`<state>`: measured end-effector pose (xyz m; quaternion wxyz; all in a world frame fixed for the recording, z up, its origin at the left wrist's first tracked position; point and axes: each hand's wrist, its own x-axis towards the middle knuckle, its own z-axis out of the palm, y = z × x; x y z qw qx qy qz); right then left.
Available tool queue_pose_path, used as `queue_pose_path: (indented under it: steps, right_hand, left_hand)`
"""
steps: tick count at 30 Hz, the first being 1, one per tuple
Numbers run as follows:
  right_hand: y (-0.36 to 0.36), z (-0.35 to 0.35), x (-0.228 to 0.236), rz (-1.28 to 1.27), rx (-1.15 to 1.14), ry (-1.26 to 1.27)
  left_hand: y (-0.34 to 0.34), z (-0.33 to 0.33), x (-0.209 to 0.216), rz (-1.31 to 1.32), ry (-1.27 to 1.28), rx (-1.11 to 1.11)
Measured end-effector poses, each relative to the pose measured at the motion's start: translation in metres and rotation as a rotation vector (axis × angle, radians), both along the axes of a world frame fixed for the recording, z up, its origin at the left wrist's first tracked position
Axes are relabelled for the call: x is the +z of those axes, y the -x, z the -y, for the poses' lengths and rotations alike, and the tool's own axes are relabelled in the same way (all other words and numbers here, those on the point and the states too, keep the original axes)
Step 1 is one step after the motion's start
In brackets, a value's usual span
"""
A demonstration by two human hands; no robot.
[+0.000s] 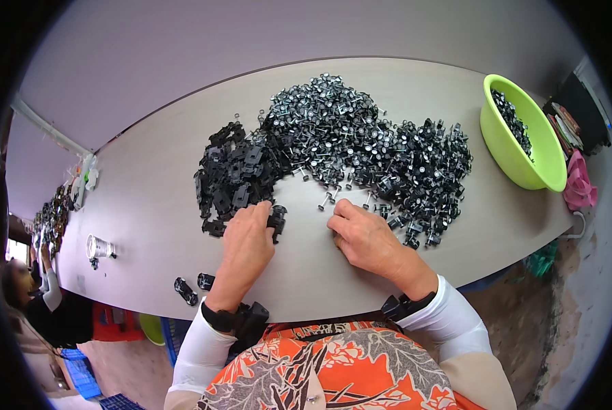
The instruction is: The person assembles small black plastic components with metal fasteners at a table. They repeatedly pick up a plastic piece, insert a metal fastener, and place the assembled unit on the table. The process is continuous and repetitive throughout the clip.
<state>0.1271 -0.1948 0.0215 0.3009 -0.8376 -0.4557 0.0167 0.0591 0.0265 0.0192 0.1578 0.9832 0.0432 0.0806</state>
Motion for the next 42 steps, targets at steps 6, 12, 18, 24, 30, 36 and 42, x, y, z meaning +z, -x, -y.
queue_pose_path:
  steps: [6,12,18,24,30,36,42]
  right_hand:
    - [-0.001,0.002,0.000,-0.069,0.006,-0.080]
    - [0.000,0.002,-0.002,-0.071,0.013,-0.096]
    - [0.004,-0.001,0.006,-0.094,0.023,-0.189]
    - [0.005,-0.004,0.009,0.072,0.037,-0.410]
    - [0.007,-0.005,0.010,0.078,0.076,-0.372]
    - [0.018,-0.006,0.009,0.051,0.061,-0.364]
    - [0.029,-0.011,0.006,0.029,0.036,-0.419]
  left_hand:
    - [0.001,0.009,-0.004,0.093,0.192,-0.073]
    - [0.002,0.020,0.006,0.075,0.245,-0.133]
    - [-0.004,0.025,0.007,-0.021,0.359,-0.132]
    - [-0.015,0.022,0.004,-0.360,1.520,-0.064]
    - [-0.019,0.014,-0.005,-0.650,1.845,-0.093]
    - [-0.010,0.026,-0.014,-0.639,2.054,0.006]
    - [-0.004,0.027,-0.014,-0.593,2.082,-0.032]
